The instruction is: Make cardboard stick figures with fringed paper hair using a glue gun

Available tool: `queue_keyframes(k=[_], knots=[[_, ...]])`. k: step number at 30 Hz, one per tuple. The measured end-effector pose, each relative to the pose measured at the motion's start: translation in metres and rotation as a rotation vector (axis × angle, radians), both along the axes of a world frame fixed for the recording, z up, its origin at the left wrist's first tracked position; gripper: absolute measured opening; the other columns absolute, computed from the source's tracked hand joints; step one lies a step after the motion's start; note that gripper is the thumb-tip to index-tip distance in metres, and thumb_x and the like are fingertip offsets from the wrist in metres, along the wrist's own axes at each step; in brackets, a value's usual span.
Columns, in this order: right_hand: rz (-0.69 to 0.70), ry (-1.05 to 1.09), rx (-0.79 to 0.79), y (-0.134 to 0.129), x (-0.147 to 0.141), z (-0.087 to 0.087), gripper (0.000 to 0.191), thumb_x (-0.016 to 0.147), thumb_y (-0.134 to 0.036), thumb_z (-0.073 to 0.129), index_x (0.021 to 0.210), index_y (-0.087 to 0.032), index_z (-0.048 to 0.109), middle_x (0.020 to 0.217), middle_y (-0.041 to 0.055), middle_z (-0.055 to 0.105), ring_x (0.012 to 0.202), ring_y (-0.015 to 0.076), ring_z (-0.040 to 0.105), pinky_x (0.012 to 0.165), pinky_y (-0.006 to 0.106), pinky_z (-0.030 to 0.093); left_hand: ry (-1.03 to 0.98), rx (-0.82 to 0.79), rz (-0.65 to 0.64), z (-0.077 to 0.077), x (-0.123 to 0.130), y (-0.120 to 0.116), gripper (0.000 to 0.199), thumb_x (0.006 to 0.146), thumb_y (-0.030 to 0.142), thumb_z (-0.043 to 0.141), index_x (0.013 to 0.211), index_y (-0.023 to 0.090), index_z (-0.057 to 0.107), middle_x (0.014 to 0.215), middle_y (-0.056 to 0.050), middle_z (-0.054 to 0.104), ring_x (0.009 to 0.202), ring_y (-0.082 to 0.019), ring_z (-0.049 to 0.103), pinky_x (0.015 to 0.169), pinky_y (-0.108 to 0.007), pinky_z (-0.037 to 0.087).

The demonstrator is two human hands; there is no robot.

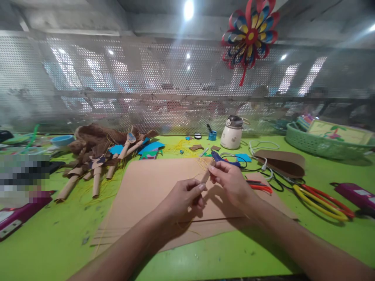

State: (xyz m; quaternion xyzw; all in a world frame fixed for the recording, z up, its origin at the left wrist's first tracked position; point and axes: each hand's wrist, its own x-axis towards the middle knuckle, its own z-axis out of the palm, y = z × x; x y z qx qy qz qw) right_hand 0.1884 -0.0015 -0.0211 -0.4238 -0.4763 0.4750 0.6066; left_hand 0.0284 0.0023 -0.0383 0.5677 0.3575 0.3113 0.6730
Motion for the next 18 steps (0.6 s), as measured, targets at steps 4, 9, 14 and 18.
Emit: queue_keyframes(k=[4,9,14,18], knots=[[0.096,0.096,-0.058,-0.0034,0.0007,0.0027,0.02,0.07,-0.033,0.07,0.071,-0.016,0.059,0.066,-0.0016,0.055,0.06,0.0113,0.049,0.058,0.026,0.038,0.003,-0.03,0.007,-0.0066,-0.0018,0.0041,0.029,0.077,0.044,0.06,0.078,0.016,0.053,0.051,0.004,0.052,0.038,-0.01,0.048,0.043,-0.023,0.039],[0.031,0.08,-0.071,0.0,0.0026,0.0014,0.026,0.066,-0.038,0.073,0.068,-0.015,0.06,0.062,-0.0013,0.054,0.056,0.0104,0.048,0.055,0.026,0.037,0.022,-0.029,0.026,-0.0072,-0.001,0.0049,0.028,0.076,0.043,0.061,0.076,0.016,0.054,0.046,0.006,0.048,0.036,-0.008,0.043,0.04,-0.022,0.036],[-0.04,0.013,-0.056,0.0009,0.0038,0.0009,0.028,0.064,-0.04,0.073,0.061,-0.015,0.06,0.055,-0.0015,0.053,0.05,0.0099,0.044,0.049,0.026,0.033,0.051,-0.001,-0.008,-0.0087,-0.0018,0.0059,0.027,0.075,0.041,0.063,0.071,0.016,0.054,0.042,0.005,0.049,0.034,-0.008,0.043,0.04,-0.021,0.035],[-0.067,-0.001,-0.04,-0.0009,0.0029,0.0015,0.027,0.065,-0.039,0.072,0.06,-0.015,0.06,0.053,-0.0024,0.052,0.046,0.0083,0.039,0.046,0.025,0.029,0.033,-0.018,-0.026,-0.0034,-0.002,0.0032,0.028,0.074,0.043,0.062,0.07,0.016,0.052,0.042,0.005,0.049,0.034,-0.01,0.046,0.04,-0.023,0.038]])
